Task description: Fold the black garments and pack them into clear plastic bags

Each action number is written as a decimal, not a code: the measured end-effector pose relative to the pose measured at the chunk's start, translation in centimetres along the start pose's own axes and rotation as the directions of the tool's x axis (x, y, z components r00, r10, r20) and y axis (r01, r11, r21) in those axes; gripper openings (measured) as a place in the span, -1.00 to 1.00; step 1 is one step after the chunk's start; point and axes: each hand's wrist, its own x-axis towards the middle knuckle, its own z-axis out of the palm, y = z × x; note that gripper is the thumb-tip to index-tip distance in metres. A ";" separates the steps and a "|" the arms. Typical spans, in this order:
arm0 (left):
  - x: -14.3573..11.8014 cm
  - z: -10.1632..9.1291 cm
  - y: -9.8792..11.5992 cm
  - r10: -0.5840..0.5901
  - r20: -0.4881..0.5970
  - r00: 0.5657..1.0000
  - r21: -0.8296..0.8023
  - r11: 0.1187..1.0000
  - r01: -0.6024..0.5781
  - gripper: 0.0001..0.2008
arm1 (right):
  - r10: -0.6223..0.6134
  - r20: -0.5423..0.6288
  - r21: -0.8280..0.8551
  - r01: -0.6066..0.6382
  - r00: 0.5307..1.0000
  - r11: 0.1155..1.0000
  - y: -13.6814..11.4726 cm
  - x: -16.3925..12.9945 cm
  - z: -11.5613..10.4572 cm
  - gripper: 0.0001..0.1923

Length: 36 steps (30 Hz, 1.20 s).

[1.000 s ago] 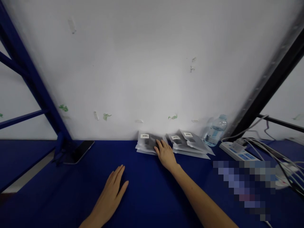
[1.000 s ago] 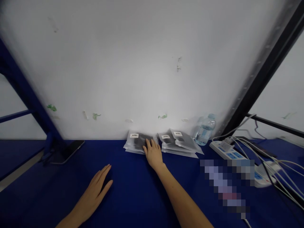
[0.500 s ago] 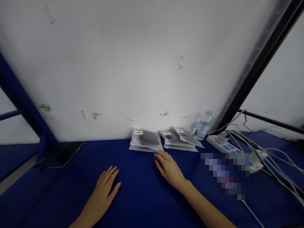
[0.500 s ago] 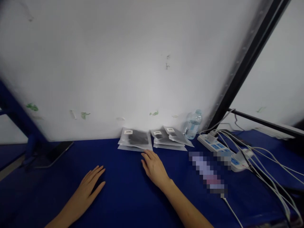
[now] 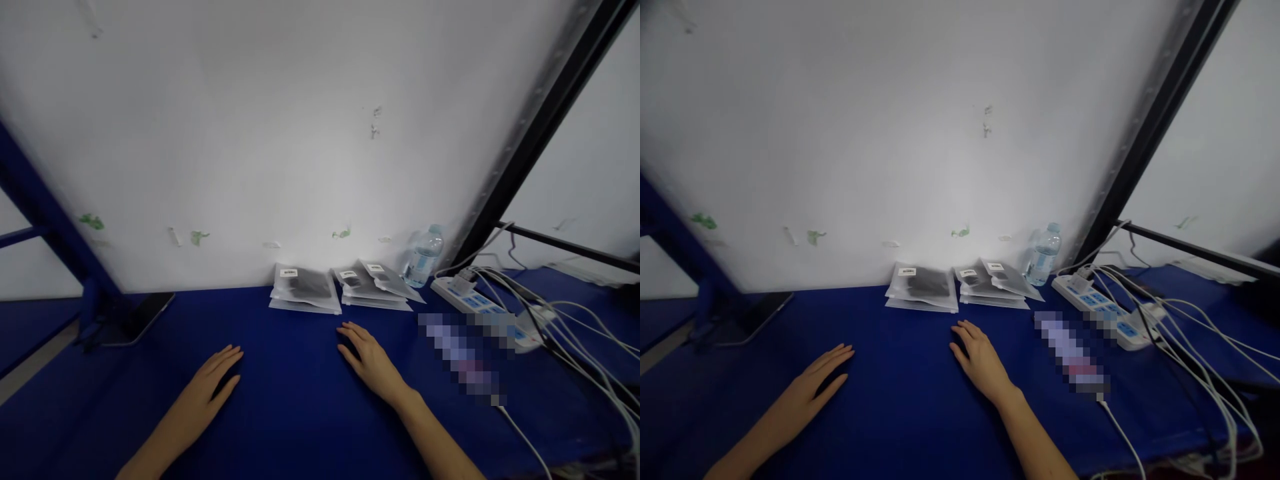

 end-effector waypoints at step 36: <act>-0.3 0.2 -0.4 0.024 -0.027 0.999 -0.006 1.000 -0.025 -0.59 | 0.018 0.012 0.092 -0.019 1.000 0.996 0.7 -0.1 0.1 -0.63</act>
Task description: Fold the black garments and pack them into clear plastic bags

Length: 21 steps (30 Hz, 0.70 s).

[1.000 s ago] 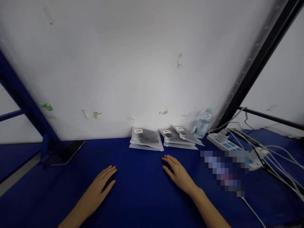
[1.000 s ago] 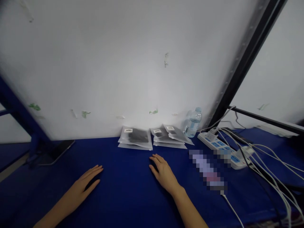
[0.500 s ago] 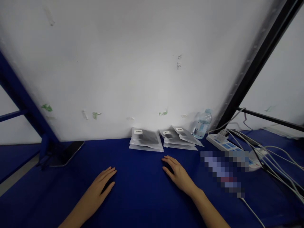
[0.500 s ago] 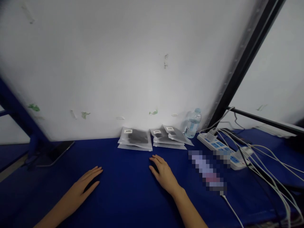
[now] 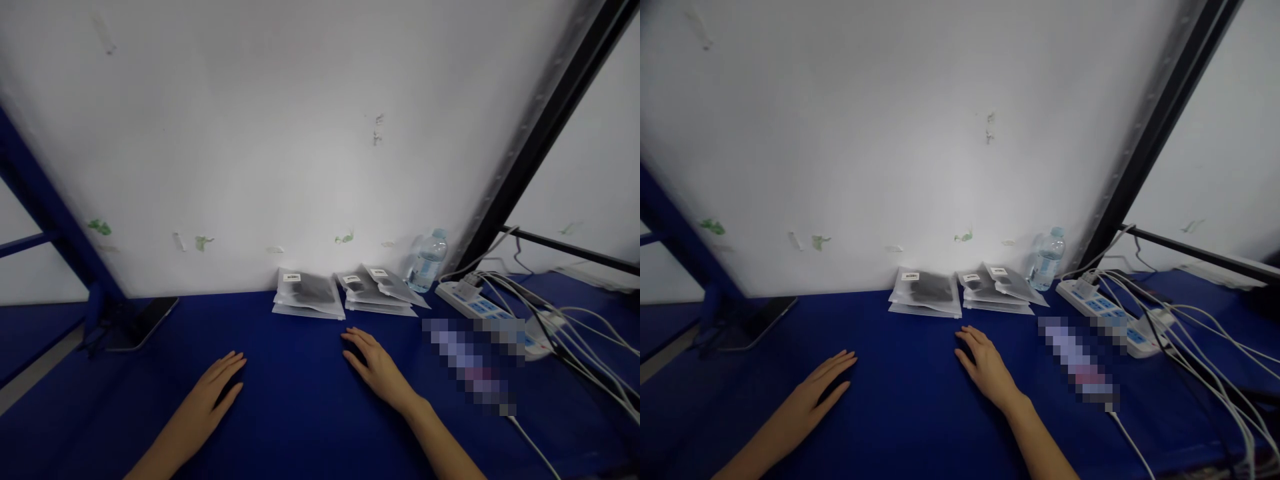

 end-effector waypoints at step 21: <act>0.0 -0.1 0.2 -0.014 0.002 1.000 -0.014 1.000 0.014 -0.60 | 0.004 0.012 0.002 -0.004 1.000 1.000 0.0 0.0 0.0 -0.63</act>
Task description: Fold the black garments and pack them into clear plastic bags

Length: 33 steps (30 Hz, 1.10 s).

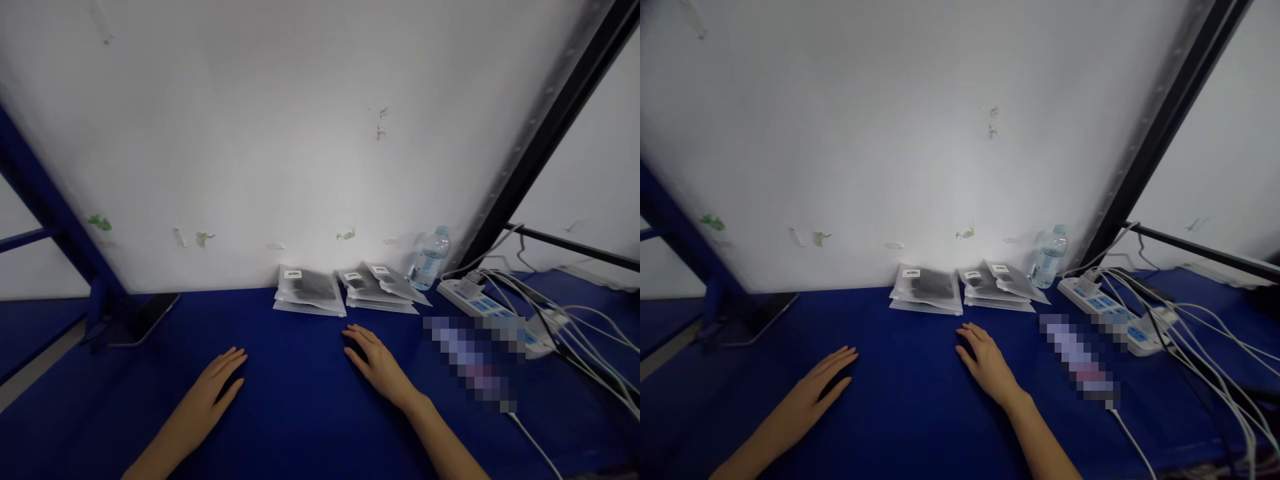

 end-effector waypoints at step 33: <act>0.0 0.0 -0.1 -0.012 0.032 0.999 0.016 1.000 0.012 -0.59 | -0.006 0.001 0.019 0.006 1.000 1.000 0.2 0.0 0.1 -0.63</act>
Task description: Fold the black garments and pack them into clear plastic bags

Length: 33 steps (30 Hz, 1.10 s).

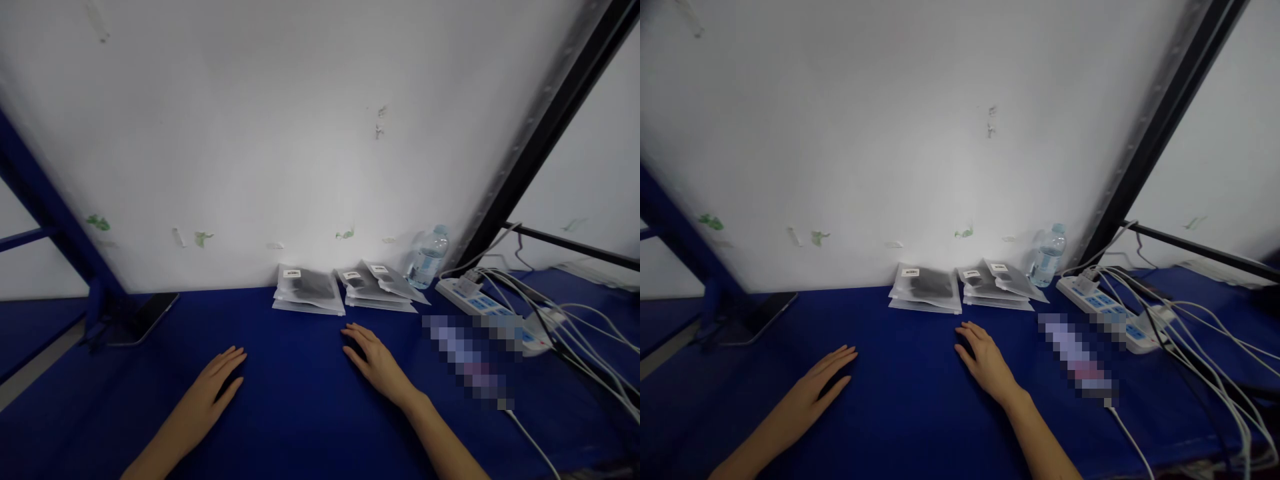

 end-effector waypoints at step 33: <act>0.0 -0.1 0.0 -0.005 0.003 1.000 -0.014 1.000 0.005 -0.59 | -0.010 -0.008 -0.001 0.010 1.000 1.000 -0.2 0.0 -0.1 -0.64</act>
